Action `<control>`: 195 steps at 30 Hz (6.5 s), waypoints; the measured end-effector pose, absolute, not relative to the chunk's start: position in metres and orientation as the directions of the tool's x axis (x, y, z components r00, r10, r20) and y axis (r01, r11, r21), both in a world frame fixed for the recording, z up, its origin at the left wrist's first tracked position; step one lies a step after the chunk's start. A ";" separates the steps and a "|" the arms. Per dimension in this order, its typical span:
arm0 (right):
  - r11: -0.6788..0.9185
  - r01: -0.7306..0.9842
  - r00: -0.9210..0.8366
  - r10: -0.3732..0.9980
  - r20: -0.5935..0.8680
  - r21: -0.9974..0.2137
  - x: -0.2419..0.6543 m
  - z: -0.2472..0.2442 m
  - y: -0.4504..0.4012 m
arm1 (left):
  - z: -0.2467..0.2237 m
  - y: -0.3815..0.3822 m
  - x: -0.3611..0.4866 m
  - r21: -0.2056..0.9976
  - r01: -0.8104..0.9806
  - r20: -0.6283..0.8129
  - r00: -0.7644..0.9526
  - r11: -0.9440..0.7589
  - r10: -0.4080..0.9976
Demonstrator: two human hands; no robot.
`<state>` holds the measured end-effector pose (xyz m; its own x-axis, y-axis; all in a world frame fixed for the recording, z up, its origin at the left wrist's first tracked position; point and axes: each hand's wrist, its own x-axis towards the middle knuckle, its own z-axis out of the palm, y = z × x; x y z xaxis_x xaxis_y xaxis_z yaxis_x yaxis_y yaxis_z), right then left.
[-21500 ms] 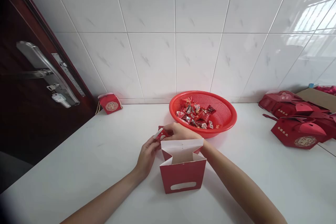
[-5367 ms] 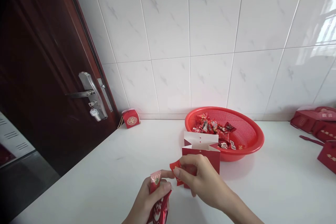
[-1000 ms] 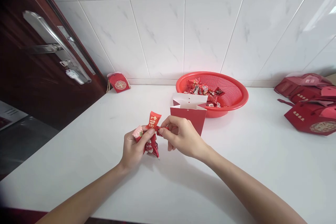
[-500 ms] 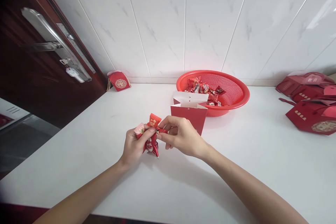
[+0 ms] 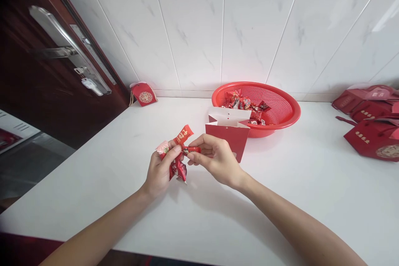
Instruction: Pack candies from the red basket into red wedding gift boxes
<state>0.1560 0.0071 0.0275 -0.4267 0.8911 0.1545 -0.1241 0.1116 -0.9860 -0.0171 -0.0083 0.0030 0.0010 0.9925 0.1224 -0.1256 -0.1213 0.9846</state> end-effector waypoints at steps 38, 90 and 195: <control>-0.059 -0.408 -0.415 0.901 0.127 -0.911 0.144 0.015 0.004 | -0.002 -0.012 -0.008 0.957 -0.271 0.108 0.017 -0.099 0.994; 0.144 -0.089 -0.436 0.884 0.169 -0.985 0.176 0.059 0.010 | 0.006 -0.011 -0.018 0.993 -0.030 0.120 0.186 -0.117 0.975; 0.445 0.510 -0.263 0.896 0.358 -0.737 0.259 0.121 0.020 | 0.058 0.047 0.024 0.964 0.195 0.138 0.207 -0.179 0.969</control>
<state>0.2593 0.0200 0.1208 -0.2633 0.8957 0.3584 0.5098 0.4446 -0.7365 0.0236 0.0472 0.0577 0.2069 0.9686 0.1377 0.1953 -0.1788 0.9643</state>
